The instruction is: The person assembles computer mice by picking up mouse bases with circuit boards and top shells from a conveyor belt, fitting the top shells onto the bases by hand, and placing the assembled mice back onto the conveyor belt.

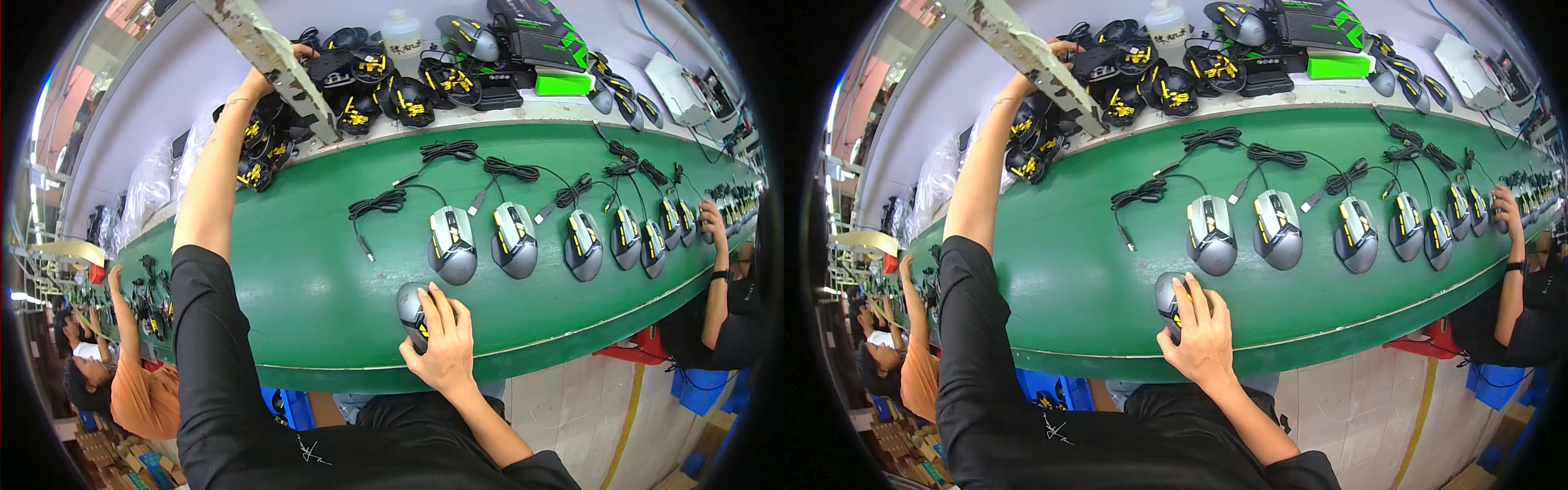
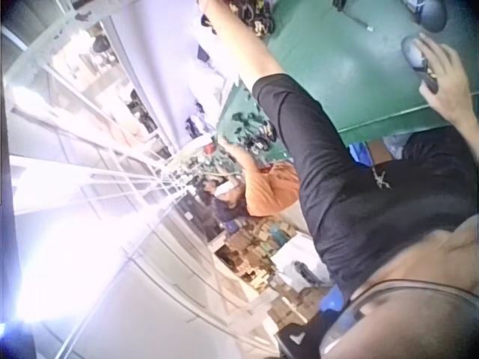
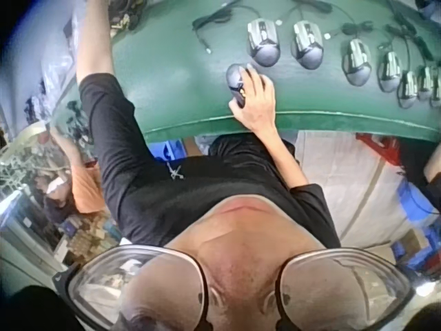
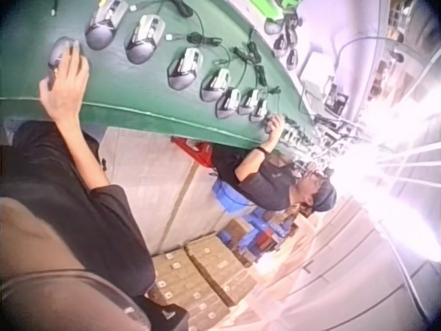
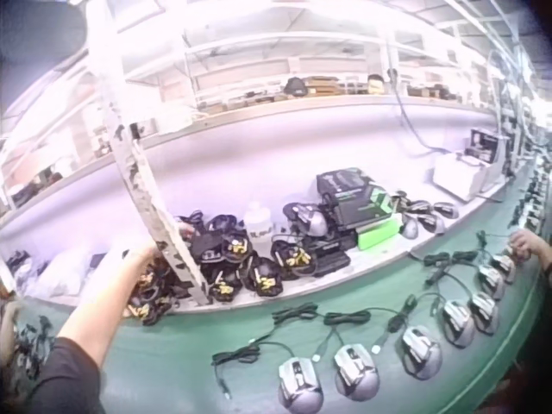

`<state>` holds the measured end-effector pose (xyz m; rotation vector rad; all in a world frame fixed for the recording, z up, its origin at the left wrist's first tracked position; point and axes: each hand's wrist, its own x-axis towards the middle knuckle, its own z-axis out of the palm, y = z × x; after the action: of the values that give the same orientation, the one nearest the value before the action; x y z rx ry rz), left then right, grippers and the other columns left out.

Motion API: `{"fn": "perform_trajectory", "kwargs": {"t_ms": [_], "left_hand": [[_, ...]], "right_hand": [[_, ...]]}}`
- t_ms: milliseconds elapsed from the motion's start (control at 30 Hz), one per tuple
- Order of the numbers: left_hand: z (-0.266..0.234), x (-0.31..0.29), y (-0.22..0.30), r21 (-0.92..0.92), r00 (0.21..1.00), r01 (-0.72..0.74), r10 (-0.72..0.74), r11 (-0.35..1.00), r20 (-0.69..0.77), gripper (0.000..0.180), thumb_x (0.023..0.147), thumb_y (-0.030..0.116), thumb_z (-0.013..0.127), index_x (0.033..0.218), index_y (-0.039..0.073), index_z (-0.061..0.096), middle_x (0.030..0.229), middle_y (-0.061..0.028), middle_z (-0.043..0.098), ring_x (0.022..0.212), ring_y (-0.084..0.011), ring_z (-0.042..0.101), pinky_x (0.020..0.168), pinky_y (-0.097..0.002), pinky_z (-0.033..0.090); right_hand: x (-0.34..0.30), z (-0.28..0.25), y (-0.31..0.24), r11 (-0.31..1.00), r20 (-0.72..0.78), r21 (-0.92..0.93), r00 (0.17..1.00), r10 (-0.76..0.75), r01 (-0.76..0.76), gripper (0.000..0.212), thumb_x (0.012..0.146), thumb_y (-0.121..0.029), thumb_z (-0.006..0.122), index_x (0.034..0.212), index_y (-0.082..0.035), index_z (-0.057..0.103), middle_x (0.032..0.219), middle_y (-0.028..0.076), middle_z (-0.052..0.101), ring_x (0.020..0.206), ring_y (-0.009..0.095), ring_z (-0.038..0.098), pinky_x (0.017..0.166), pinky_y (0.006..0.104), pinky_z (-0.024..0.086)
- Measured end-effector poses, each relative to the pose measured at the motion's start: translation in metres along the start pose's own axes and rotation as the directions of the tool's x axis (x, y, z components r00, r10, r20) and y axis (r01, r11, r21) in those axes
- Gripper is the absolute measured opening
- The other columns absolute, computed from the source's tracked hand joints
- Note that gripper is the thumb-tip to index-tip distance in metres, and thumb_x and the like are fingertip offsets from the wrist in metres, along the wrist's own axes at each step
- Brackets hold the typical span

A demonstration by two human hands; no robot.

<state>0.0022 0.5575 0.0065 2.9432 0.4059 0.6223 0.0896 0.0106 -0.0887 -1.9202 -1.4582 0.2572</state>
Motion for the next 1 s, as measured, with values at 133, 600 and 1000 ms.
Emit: {"fn": "perform_trajectory", "kwargs": {"t_ms": [133, 600, 1000], "left_hand": [[-0.027, -0.007, -0.027, 0.007, 0.973, -0.12, 0.116, 0.993, 0.201, 0.046, 0.08, 0.01, 0.068, 0.125, 0.017, 0.068, 0.11, -0.0069, 0.059, 0.096, -0.0228, 0.057, 0.086, -0.0339, 0.047], [-0.02, -0.014, -0.035, 0.539, 0.943, -0.323, 0.316, 0.778, 0.108, 0.04, 0.077, 0.026, 0.07, 0.117, 0.02, 0.07, 0.11, -0.0024, 0.063, 0.104, -0.0273, 0.055, 0.093, -0.0402, 0.046], [-0.091, -0.019, -0.018, -0.985, 0.685, 0.005, -0.718, 0.172, -0.121, 0.029, 0.1, 0.015, 0.049, 0.119, -0.005, 0.056, 0.11, -0.0164, 0.064, 0.101, -0.0276, 0.064, 0.094, -0.0405, 0.052]], "right_hand": [[0.0, 0.003, -0.005, 0.999, -0.002, 0.035, 1.0, -0.025, 0.025, 0.073, 0.065, -0.014, 0.07, 0.135, -0.003, 0.051, 0.138, 0.016, 0.05, 0.111, 0.037, 0.05, 0.095, 0.0459, 0.045], [-0.001, 0.008, -0.003, 0.999, -0.033, 0.024, 0.999, 0.025, -0.025, 0.071, 0.063, -0.013, 0.07, 0.131, -0.004, 0.055, 0.137, 0.014, 0.051, 0.111, 0.037, 0.05, 0.094, 0.0457, 0.046], [-0.001, 0.014, -0.006, 1.0, -0.073, -0.004, 0.997, -0.009, 0.009, 0.073, 0.063, -0.013, 0.07, 0.132, -0.001, 0.051, 0.137, 0.016, 0.051, 0.109, 0.039, 0.049, 0.095, 0.0467, 0.046]]}}
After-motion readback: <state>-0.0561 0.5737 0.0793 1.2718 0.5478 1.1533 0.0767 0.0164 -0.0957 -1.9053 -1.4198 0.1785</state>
